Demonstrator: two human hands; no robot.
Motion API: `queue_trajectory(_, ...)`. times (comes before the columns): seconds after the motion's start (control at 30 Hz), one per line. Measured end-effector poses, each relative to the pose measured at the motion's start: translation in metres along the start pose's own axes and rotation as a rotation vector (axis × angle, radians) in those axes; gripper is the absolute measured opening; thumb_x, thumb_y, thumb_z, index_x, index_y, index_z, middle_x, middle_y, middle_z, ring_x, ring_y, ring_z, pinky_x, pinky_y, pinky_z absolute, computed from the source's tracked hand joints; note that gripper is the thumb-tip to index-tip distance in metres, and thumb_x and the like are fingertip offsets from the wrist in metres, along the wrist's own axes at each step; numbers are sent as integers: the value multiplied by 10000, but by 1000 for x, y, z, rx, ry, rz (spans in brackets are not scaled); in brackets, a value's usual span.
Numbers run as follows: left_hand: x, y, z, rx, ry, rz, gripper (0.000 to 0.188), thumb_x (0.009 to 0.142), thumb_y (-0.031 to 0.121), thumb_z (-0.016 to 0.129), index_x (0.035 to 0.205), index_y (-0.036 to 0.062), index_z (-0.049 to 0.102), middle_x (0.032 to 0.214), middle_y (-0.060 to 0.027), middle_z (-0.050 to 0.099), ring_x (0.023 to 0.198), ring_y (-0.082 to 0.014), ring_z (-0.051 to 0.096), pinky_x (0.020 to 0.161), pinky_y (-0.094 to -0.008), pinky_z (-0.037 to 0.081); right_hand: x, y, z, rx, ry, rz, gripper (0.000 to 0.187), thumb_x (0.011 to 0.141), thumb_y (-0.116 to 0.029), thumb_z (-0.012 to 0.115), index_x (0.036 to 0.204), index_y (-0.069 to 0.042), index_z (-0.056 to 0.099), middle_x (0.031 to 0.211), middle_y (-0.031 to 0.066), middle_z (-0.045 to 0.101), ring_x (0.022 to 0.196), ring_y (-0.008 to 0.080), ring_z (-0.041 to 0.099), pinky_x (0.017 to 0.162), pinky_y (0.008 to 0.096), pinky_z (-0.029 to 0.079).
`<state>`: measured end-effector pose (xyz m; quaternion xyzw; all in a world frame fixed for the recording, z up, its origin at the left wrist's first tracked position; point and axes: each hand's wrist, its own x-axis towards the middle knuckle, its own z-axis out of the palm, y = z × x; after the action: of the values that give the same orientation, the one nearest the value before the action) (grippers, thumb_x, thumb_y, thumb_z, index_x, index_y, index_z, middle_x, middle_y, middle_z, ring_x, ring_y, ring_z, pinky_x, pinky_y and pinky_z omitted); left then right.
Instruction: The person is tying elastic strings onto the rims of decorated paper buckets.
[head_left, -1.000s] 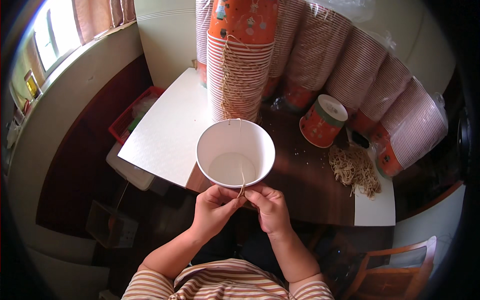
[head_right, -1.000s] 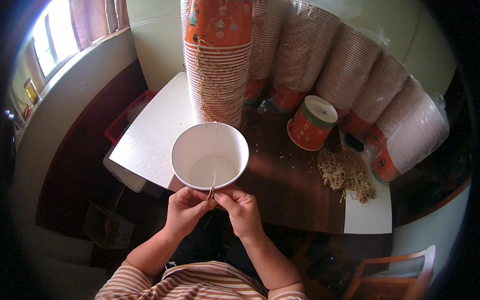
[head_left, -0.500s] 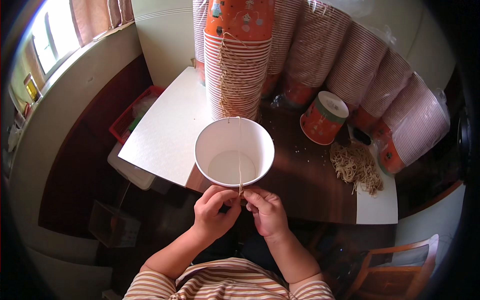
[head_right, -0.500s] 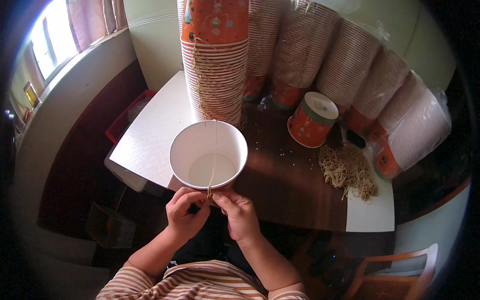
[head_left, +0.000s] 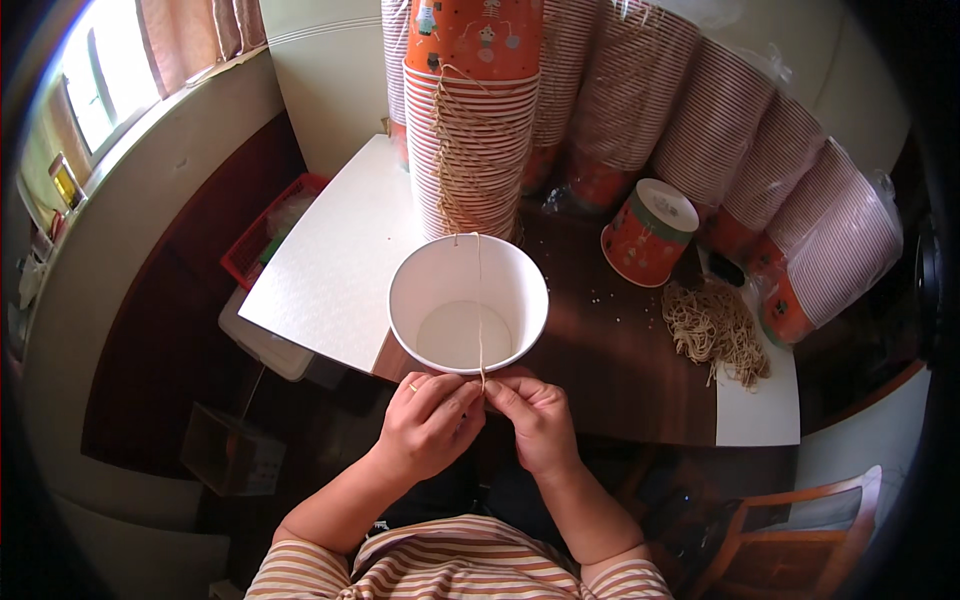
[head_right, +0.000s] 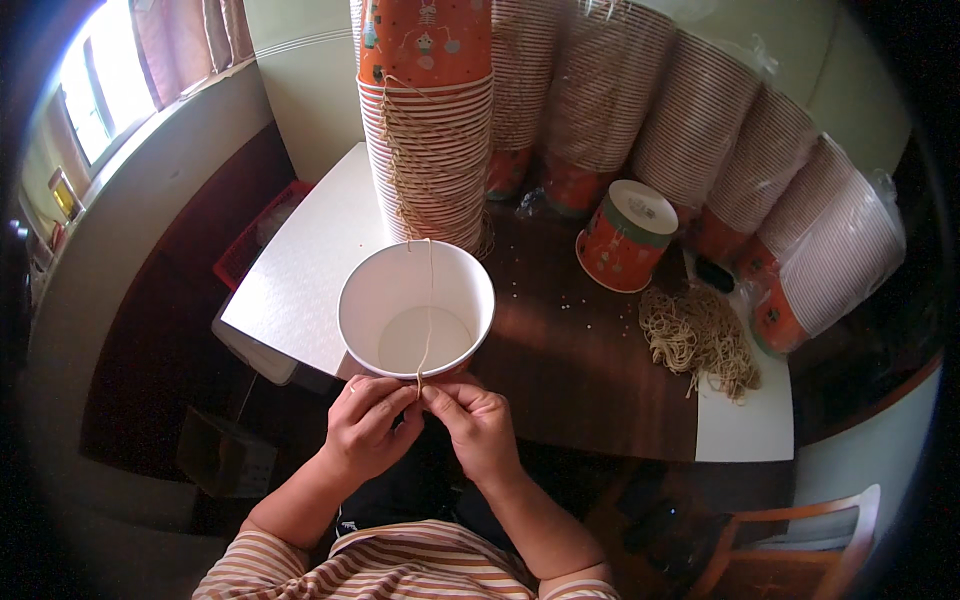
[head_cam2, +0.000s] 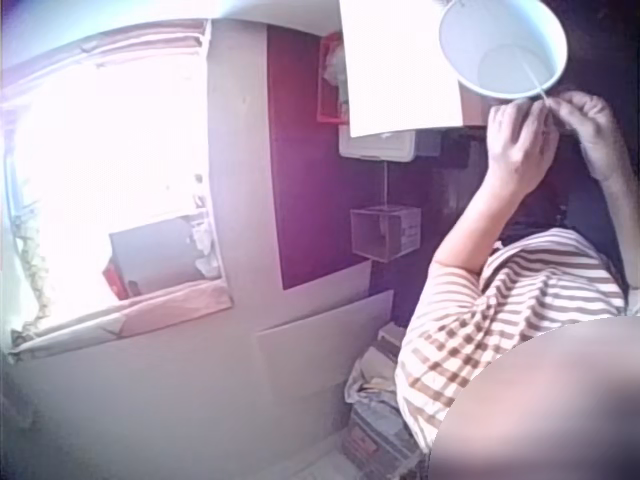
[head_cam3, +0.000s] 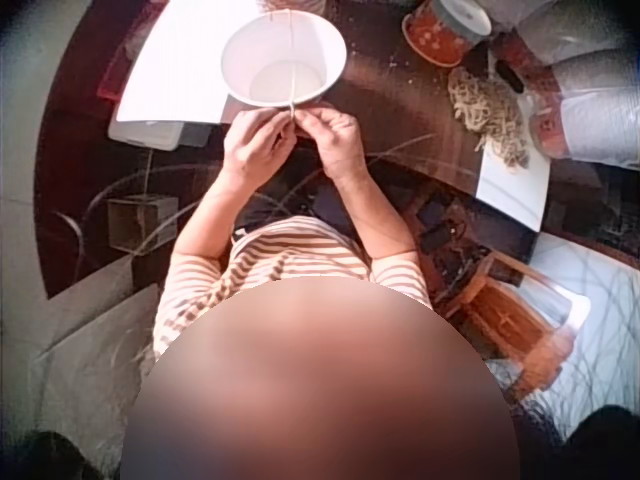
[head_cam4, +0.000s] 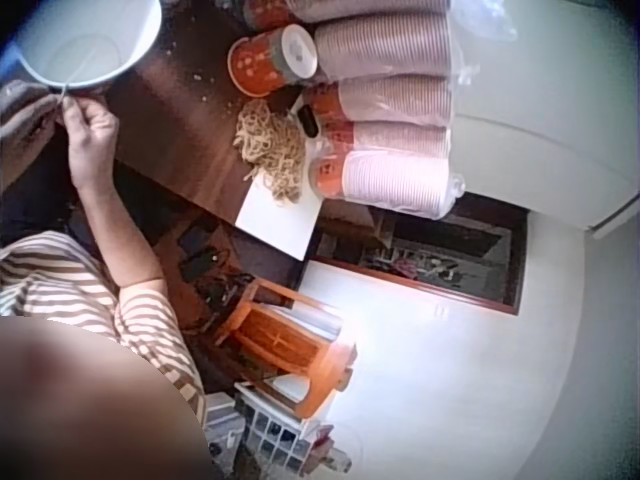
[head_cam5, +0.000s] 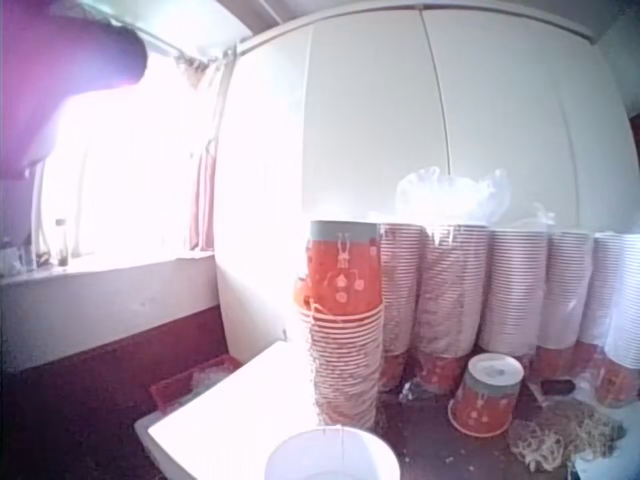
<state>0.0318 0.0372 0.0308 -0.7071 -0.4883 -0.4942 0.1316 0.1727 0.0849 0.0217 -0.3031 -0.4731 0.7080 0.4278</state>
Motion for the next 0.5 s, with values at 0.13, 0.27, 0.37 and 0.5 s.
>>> queue_trajectory(0.13, 2, -3, -1, 15, -13, 31, 268, 640, -20, 703, 898, 14, 642, 846, -95, 614, 668, -220, 601, 624, -315, 487, -2, -7, -2, -167, -9, -2, 181, 902, -118, 596, 904, 34, 695, 895, 67, 658, 840, 100, 592, 785, 234, 465)
queue_trajectory(0.27, -3, -1, 2, -118, 26, -131, 225, 646, -34, 706, 855, 19, 643, 804, -91, 637, 672, -214, 623, 602, -298, 511, 0, -4, -3, -140, -28, -44, 202, 908, -136, 589, 936, 38, 687, 873, 49, 659, 830, 101, 596, 794, 237, 467)
queue_trajectory(0.37, -6, 3, 2, -283, 80, -298, 182, 669, -49, 697, 830, 13, 640, 785, -91, 651, 675, -191, 646, 583, -270, 523, 0, -5, -3, -18, -14, 63, 209, 910, -159, 585, 973, 12, 688, 850, 15, 658, 748, 67, 561, 706, 220, 454)
queue_trajectory(0.5, -11, 9, 2, -379, 63, -425, 142, 682, -83, 667, 804, -19, 633, 756, -96, 649, 685, -162, 639, 619, -244, 496, 3, 3, -5, 135, -48, 209, 194, 892, -169, 596, 997, -32, 686, 852, -4, 661, 648, 34, 480, 603, 192, 395)
